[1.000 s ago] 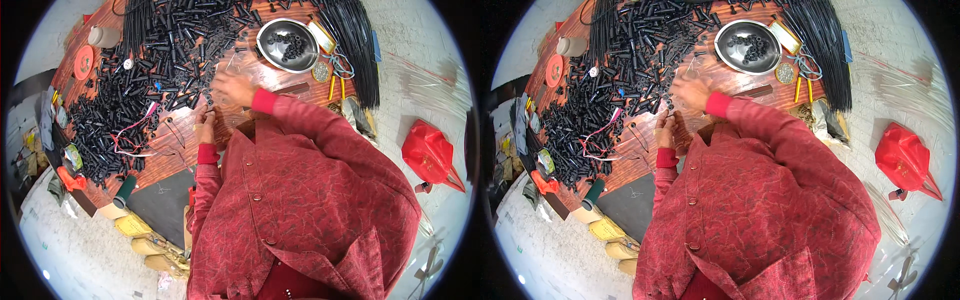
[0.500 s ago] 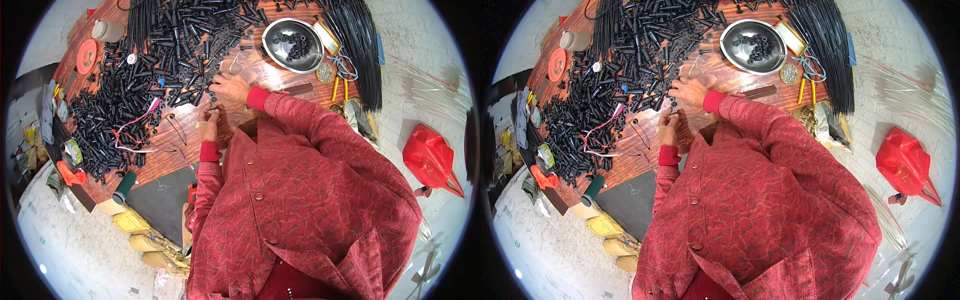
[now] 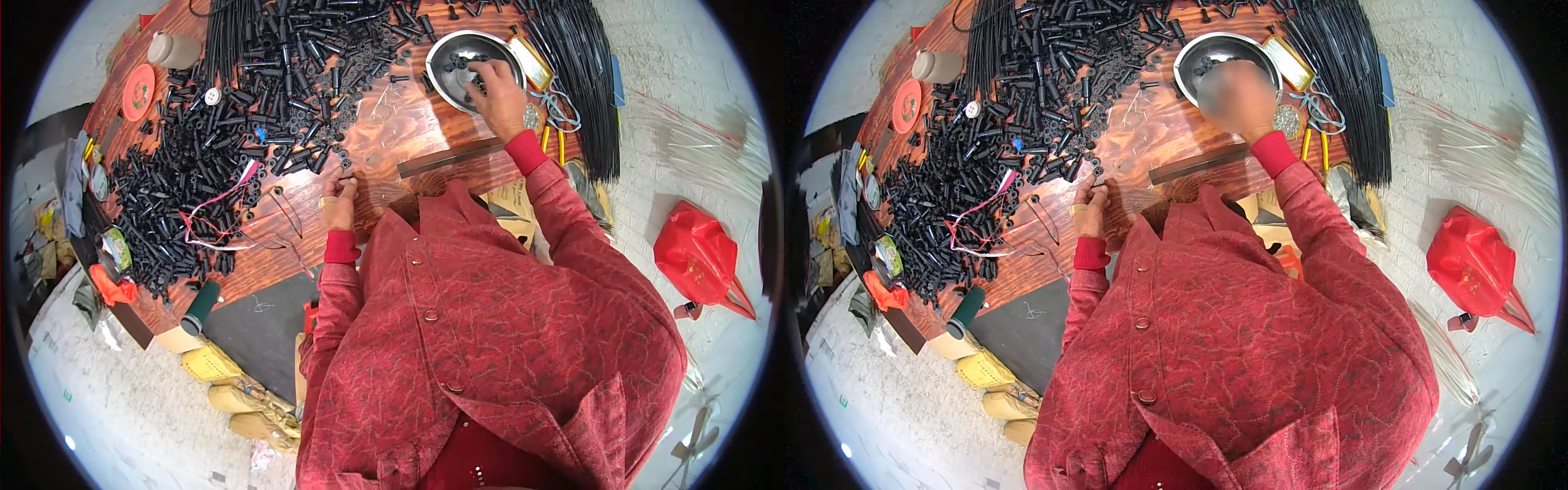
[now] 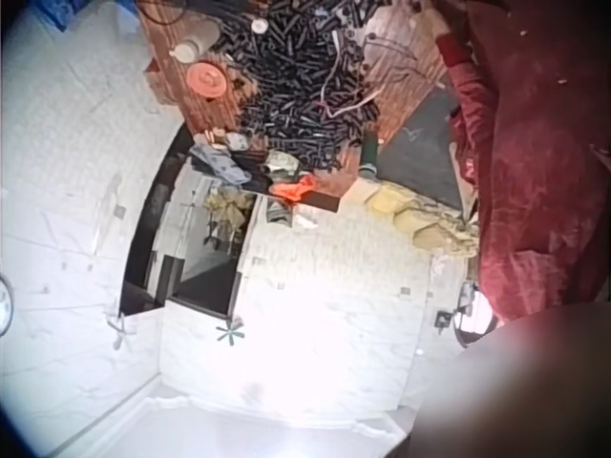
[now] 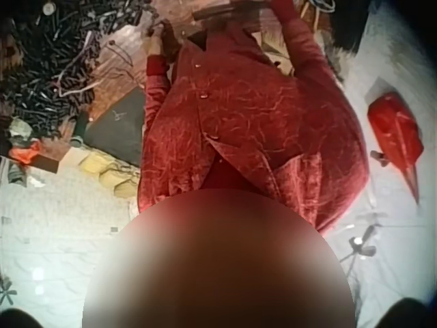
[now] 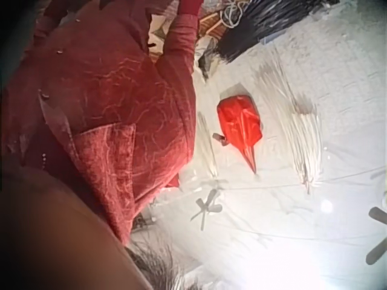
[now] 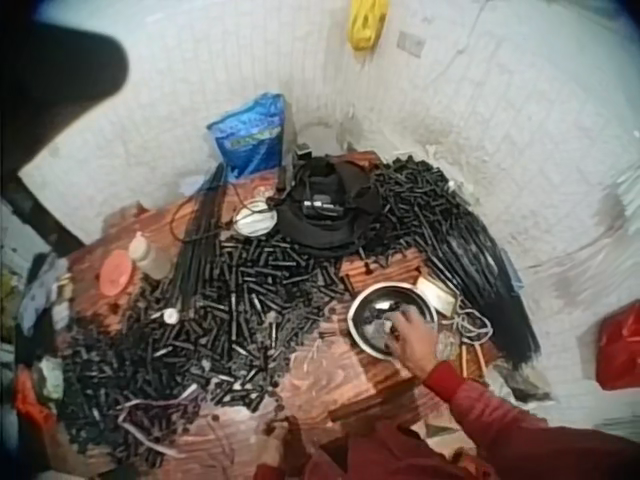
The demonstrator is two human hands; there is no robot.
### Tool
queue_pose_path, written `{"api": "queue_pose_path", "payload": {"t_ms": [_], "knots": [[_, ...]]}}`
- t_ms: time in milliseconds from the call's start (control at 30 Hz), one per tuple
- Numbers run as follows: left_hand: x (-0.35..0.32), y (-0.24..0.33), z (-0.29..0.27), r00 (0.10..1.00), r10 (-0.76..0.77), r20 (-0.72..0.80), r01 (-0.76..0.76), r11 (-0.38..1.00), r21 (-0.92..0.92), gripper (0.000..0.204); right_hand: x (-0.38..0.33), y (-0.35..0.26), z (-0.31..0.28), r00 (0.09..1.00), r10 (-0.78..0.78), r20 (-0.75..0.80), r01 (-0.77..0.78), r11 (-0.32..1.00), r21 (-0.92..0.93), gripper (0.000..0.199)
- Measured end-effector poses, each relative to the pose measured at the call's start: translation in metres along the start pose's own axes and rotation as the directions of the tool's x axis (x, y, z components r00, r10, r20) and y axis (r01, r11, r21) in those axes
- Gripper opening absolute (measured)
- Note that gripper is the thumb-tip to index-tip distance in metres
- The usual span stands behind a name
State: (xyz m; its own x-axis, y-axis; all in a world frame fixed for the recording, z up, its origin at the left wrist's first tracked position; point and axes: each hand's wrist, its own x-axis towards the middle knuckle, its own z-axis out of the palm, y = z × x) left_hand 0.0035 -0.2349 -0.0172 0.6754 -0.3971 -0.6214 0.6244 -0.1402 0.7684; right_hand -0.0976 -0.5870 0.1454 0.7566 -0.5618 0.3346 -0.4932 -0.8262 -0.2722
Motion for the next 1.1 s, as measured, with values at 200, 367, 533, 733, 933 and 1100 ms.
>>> {"api": "queue_pose_path", "payload": {"t_ms": [200,367,533,733,933,1100], "knots": [[-0.002,0.005,0.008,1.000,-0.020,-0.009,0.020,0.999,-0.040,0.044,-0.061,-0.117,0.098,0.782,-0.581,0.225,0.423,0.761,0.493,0.026],[-0.011,0.005,0.000,0.999,-0.025,-0.036,0.022,0.997,-0.075,0.047,-0.074,-0.145,0.151,0.691,-0.621,0.371,0.482,0.778,0.404,0.024],[-0.009,0.005,-0.001,0.999,-0.026,-0.030,0.025,0.999,-0.040,0.047,-0.076,-0.116,0.170,0.696,-0.620,0.361,0.456,0.771,0.445,0.031],[0.000,0.013,0.008,0.999,-0.011,0.036,0.012,1.000,-0.029,0.045,-0.077,-0.092,0.149,0.848,-0.474,0.236,0.319,0.813,0.487,0.030],[0.007,0.003,-0.006,1.000,0.018,0.010,-0.018,1.000,-0.019,0.045,-0.020,-0.058,0.034,0.967,-0.159,0.200,0.051,0.887,0.459,0.021],[0.016,0.002,-0.002,0.996,0.085,-0.022,-0.079,0.974,0.212,0.051,-0.002,-0.016,0.002,0.994,0.042,0.097,-0.054,0.991,0.123,0.033]]}}
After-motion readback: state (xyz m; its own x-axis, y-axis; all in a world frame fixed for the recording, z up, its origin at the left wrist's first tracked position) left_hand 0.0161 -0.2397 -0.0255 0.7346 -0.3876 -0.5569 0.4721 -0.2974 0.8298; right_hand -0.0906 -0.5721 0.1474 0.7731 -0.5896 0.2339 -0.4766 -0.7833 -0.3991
